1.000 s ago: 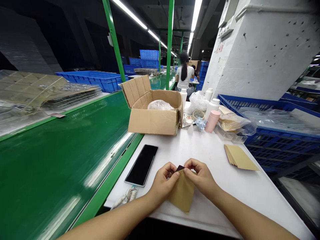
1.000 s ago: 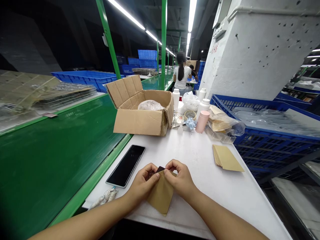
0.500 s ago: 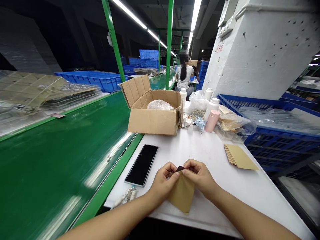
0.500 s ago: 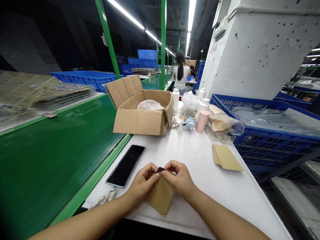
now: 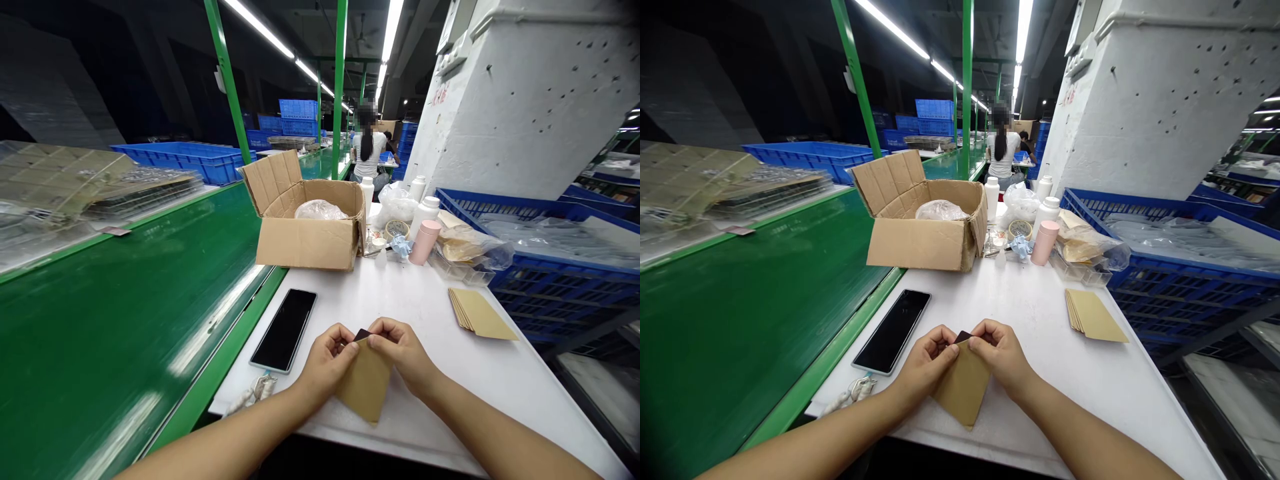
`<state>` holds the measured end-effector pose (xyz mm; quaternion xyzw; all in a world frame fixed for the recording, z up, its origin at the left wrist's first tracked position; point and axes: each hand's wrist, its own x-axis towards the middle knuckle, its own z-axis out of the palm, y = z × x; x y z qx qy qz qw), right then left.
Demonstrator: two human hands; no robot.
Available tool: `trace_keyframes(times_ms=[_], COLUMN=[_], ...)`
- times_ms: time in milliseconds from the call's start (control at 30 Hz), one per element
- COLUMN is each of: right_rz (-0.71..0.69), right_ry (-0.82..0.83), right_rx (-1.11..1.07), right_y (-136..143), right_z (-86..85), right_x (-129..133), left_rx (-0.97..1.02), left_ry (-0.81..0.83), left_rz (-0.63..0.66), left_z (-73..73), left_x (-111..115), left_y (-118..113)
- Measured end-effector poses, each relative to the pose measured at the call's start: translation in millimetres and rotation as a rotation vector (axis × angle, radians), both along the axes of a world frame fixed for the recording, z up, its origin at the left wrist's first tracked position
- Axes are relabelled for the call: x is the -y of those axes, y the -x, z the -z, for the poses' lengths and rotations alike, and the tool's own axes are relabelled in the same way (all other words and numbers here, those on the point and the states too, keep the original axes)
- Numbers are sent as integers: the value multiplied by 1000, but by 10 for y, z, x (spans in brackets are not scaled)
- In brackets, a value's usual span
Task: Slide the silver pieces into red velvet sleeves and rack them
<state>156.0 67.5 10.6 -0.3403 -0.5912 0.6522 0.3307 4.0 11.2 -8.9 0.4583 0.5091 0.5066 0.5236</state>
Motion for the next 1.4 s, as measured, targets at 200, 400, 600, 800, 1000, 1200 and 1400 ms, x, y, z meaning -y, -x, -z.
trace_keyframes(times_ms=[200, 400, 600, 800, 1000, 1200, 1400], right_rz=[-2, -8, -59, -53, -33, -28, -74], right_ry=[-34, -21, -62, -125, -149, -241, -240], right_rx=[-14, 9, 31, 82, 107, 176, 157], right_y=[-10, -7, -2, 3, 19, 16, 18], right_z=[13, 11, -32, -19, 43, 16, -19], right_x=[-11, -9, 11, 11, -6, -9, -22], left_rx=[-23, -14, -28, -46, -167, -161, -148], left_ry=[18, -12, 7, 8, -57, -47, -46], left_rz=[-7, -17, -35, -27, 19, 15, 12], left_z=[-32, -30, 9, -7, -7, 17, 22], left_x=[5, 1, -6, 0, 13, 1, 7], left_y=[-6, -7, -8, -21, -14, -18, -26])
